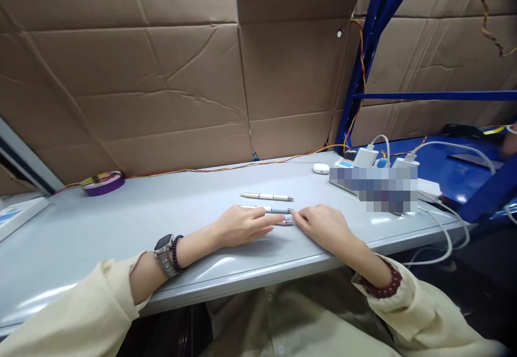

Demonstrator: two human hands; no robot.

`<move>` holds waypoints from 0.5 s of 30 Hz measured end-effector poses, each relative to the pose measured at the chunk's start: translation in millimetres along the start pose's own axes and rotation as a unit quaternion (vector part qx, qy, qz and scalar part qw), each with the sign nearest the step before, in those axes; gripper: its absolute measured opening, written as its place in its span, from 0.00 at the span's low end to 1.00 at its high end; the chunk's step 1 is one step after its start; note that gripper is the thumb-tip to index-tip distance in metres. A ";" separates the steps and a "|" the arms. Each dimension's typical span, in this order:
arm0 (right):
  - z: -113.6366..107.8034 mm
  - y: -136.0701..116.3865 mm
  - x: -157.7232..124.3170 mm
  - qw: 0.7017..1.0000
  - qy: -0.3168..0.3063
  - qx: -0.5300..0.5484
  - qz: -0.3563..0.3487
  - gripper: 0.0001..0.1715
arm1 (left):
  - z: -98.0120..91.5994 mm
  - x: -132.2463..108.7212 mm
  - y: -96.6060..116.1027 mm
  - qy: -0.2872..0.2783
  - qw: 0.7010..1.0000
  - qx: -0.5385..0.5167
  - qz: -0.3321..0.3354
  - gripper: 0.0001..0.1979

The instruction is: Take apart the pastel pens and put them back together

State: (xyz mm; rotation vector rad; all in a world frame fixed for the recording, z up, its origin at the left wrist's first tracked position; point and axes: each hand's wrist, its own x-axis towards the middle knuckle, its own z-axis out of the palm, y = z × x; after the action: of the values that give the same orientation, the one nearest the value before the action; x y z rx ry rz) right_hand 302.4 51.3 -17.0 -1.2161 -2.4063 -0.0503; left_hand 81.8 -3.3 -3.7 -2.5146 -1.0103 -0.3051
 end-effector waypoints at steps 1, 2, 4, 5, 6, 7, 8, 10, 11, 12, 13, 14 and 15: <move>1.0 -0.7 -0.2 1.000 -0.004 -0.008 0.004 0.27 | 0.1 -0.1 -0.3 0.000 1.000 -0.015 -0.003 0.17; 1.7 -1.1 -0.5 1.000 -0.008 -0.018 0.005 0.27 | 0.6 -0.1 -0.4 0.001 1.000 -0.027 -0.006 0.17; 2.8 -1.3 -0.9 0.999 -0.011 -0.038 0.004 0.28 | 2.2 0.1 -0.4 0.004 0.999 -0.040 -0.012 0.17; 3.0 -1.1 -1.1 0.999 -0.011 -0.047 0.003 0.28 | 3.1 0.2 -0.2 0.006 0.999 -0.043 -0.014 0.17; 3.0 -0.8 -1.3 0.998 -0.008 -0.055 0.001 0.29 | 3.7 0.3 0.0 0.009 0.999 -0.047 -0.016 0.17; 2.7 -0.6 -1.5 0.998 -0.004 -0.061 0.001 0.30 | 3.8 0.3 0.0 0.011 0.999 -0.050 -0.017 0.17; 2.1 -0.7 -1.7 0.998 0.002 -0.064 0.000 0.30 | 3.4 0.2 -0.2 0.013 0.998 -0.052 -0.019 0.17; 0.2 -1.4 -2.3 0.998 0.021 -0.063 -0.002 0.28 | 0.9 -0.3 -2.1 0.018 0.998 -0.054 -0.025 0.16; -0.9 -2.1 -2.6 0.998 0.032 -0.061 -0.006 0.26 | -1.0 -0.6 -4.1 0.021 0.998 -0.054 -0.032 0.16; -2.1 -2.9 -2.9 0.997 0.041 -0.058 -0.013 0.23 | -3.3 -1.0 -6.7 0.026 0.997 -0.054 -0.042 0.16; -3.3 -3.8 -3.2 0.997 0.049 -0.052 -0.028 0.21 | -5.6 -1.5 -10.0 0.032 0.996 -0.053 -0.057 0.16; -4.2 -4.5 -3.3 0.996 0.054 -0.042 -0.051 0.19 | -7.8 -1.9 -14.0 0.037 0.995 -0.051 -0.077 0.15; -5.0 -5.1 -3.4 0.995 0.057 -0.030 -0.079 0.17 | -9.9 -2.5 -18.5 0.041 0.993 -0.051 -0.101 0.15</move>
State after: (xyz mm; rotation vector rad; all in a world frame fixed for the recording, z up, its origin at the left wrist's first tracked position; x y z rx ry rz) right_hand 302.1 44.5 -13.1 -1.0163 -2.4115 -0.2347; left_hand 66.7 2.8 9.6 -2.4687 -1.2467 -0.5277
